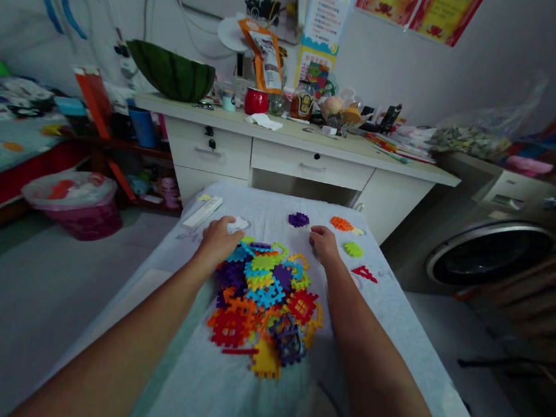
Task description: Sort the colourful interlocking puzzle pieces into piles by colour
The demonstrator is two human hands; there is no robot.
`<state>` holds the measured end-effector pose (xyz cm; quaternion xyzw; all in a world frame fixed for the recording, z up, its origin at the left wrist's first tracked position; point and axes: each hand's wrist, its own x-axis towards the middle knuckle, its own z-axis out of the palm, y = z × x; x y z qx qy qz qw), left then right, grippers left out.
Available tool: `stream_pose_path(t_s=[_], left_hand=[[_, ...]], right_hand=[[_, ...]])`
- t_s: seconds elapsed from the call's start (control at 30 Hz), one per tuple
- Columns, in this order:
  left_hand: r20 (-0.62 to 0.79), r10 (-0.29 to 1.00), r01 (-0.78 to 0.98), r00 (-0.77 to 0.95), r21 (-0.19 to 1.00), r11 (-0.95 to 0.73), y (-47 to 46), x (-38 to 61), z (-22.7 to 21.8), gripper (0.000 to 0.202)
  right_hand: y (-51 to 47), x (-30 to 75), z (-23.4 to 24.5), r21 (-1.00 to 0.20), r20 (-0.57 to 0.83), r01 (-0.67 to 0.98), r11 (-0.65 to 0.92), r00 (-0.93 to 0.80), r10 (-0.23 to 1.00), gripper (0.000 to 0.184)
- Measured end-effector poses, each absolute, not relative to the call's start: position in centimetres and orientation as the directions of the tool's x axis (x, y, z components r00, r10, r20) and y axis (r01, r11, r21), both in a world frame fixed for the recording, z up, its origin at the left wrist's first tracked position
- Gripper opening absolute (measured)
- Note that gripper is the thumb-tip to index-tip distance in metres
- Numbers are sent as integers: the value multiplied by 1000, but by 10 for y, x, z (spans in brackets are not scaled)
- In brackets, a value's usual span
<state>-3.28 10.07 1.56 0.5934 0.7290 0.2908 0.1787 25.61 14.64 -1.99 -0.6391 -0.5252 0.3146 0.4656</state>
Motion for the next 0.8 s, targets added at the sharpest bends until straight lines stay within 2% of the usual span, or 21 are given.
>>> stream_pose_path(t_s=[0.1,0.23,0.4,0.5,0.57,0.7,0.8], left_hand=[[59,981,701,-187,707,91,74,-25,10,50],[105,983,635,-150,772,15,47,-25,-5,47],[174,977,550,-127,831,-77,33,-29,-22,46],[228,967,507,-118,851,-138,27,-28,-29,44],[265,959,501,-105,847,-179,23,-25,-33,41],[354,933,525,-60,806,-272,15,-20,-37,39],[364,930,503,-57,815,-288,13,-20,-37,40]], right_hand=[[122,254,-8,-940,34,341,-26,170,985,25],[88,247,14,-905,22,420,68,-114,993,21],[56,233,28,-717,36,647,260,-339,940,21],[46,226,25,-592,75,736,329,-357,931,19],[42,223,23,-558,94,758,337,-346,934,18],[35,224,24,-604,96,745,284,-286,953,16],[32,231,26,-758,11,631,164,-239,971,12]])
